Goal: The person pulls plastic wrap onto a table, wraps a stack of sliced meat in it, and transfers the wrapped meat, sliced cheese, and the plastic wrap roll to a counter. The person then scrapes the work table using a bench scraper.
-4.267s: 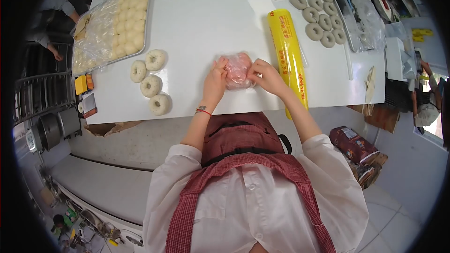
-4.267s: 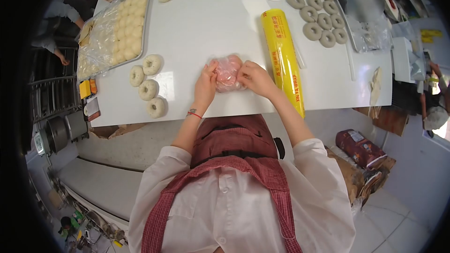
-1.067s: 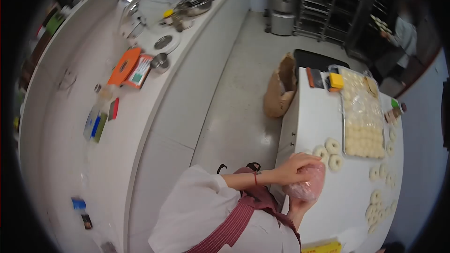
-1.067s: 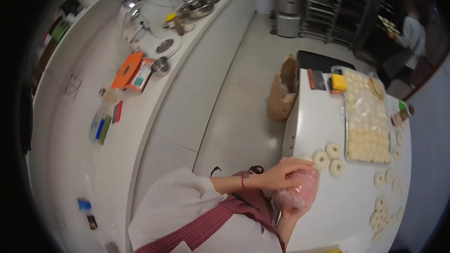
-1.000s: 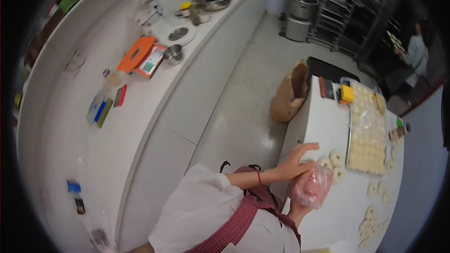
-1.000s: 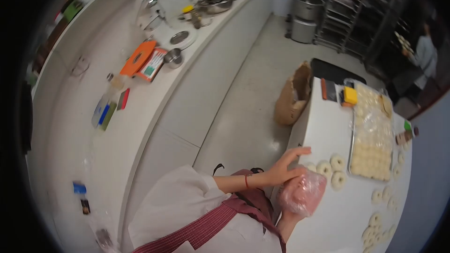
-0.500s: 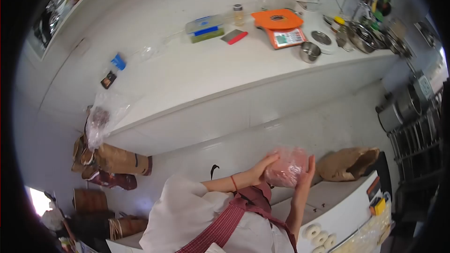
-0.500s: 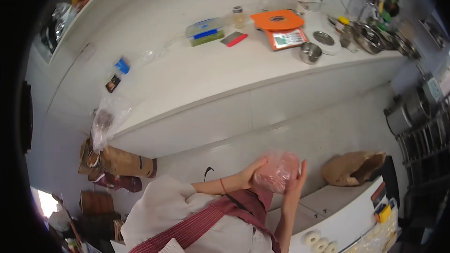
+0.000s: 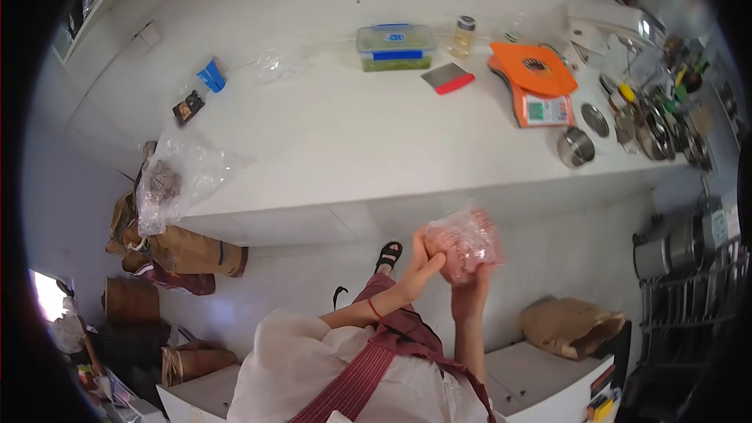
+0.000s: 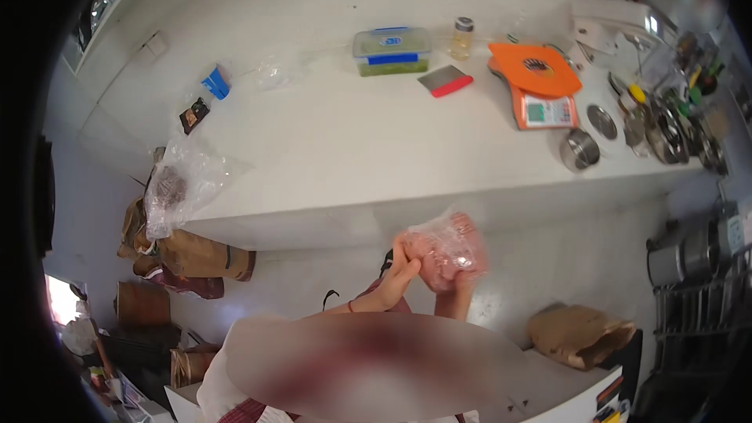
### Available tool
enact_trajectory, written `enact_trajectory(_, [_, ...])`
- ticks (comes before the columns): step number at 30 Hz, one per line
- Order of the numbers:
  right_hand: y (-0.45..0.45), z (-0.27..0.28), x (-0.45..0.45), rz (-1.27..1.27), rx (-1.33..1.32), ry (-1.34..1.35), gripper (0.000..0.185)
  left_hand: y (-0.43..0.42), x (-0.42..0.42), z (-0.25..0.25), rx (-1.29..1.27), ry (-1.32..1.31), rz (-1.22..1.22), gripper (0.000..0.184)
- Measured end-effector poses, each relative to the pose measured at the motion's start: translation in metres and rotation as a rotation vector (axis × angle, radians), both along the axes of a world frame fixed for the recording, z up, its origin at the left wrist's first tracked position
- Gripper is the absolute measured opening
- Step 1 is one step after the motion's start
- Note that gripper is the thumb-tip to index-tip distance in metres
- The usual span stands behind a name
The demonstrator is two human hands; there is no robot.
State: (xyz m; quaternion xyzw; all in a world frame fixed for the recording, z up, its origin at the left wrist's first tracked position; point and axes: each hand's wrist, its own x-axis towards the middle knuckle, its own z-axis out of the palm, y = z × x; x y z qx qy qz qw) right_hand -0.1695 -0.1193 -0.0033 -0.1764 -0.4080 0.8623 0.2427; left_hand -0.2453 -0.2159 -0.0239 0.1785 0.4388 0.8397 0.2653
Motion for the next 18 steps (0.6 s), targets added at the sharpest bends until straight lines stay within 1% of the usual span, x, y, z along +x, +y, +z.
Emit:
enact_trajectory(1, [0.012,0.012,-0.027,0.039,-0.021,0.022,0.076,-0.001,-0.027,0.006,0.011,-0.001,0.023,0.07])
enact_trajectory(2, [0.027,0.021,-0.057,0.07,-0.155,0.045,0.071,-0.001,-0.054,0.014,-0.068,0.197,0.019,0.072])
enact_trajectory(3, [0.041,0.028,-0.093,0.086,-0.139,0.047,0.071,0.001,-0.084,0.021,-0.149,0.398,0.012,0.074])
enact_trajectory(4, [0.051,0.035,-0.127,0.099,-0.186,0.069,0.067,0.004,-0.112,0.025,-0.139,0.447,0.036,0.075])
enact_trajectory(5, [0.06,0.042,-0.16,0.109,-0.237,0.086,0.063,0.003,-0.139,0.032,-0.135,0.439,0.044,0.075])
enact_trajectory(7, [0.077,0.059,-0.232,0.156,-0.312,0.101,0.058,-0.004,-0.197,0.047,-0.257,0.571,0.132,0.072])
enact_trajectory(8, [0.083,0.065,-0.27,0.196,-0.293,0.129,0.055,-0.01,-0.221,0.061,-0.251,0.536,0.233,0.065])
enact_trajectory(9, [0.085,0.081,-0.307,0.201,-0.242,0.113,0.055,-0.018,-0.241,0.06,-0.243,0.531,0.239,0.065])
enact_trajectory(10, [0.087,0.096,-0.345,0.205,-0.191,0.099,0.054,-0.029,-0.26,0.058,-0.265,0.462,0.319,0.061])
enact_trajectory(11, [0.098,0.096,-0.383,0.256,-0.127,0.136,0.054,-0.039,-0.276,0.054,-0.289,0.393,0.393,0.057])
enact_trajectory(12, [0.109,0.093,-0.419,0.308,-0.065,0.17,0.055,-0.048,-0.287,0.046,-0.286,0.388,0.395,0.057])
enact_trajectory(14, [0.118,0.105,-0.486,0.374,-0.015,0.093,0.053,-0.064,-0.306,0.028,-0.413,0.249,0.443,0.048])
enact_trajectory(15, [0.123,0.106,-0.518,0.385,-0.011,0.089,0.053,-0.07,-0.317,0.022,-0.411,0.243,0.453,0.048])
enact_trajectory(17, [0.131,0.1,-0.58,0.475,0.119,-0.058,0.05,-0.082,-0.335,0.013,-0.518,0.228,0.595,0.044])
enact_trajectory(18, [0.135,0.095,-0.606,0.507,0.12,-0.058,0.05,-0.091,-0.348,0.009,-0.523,0.219,0.626,0.044])
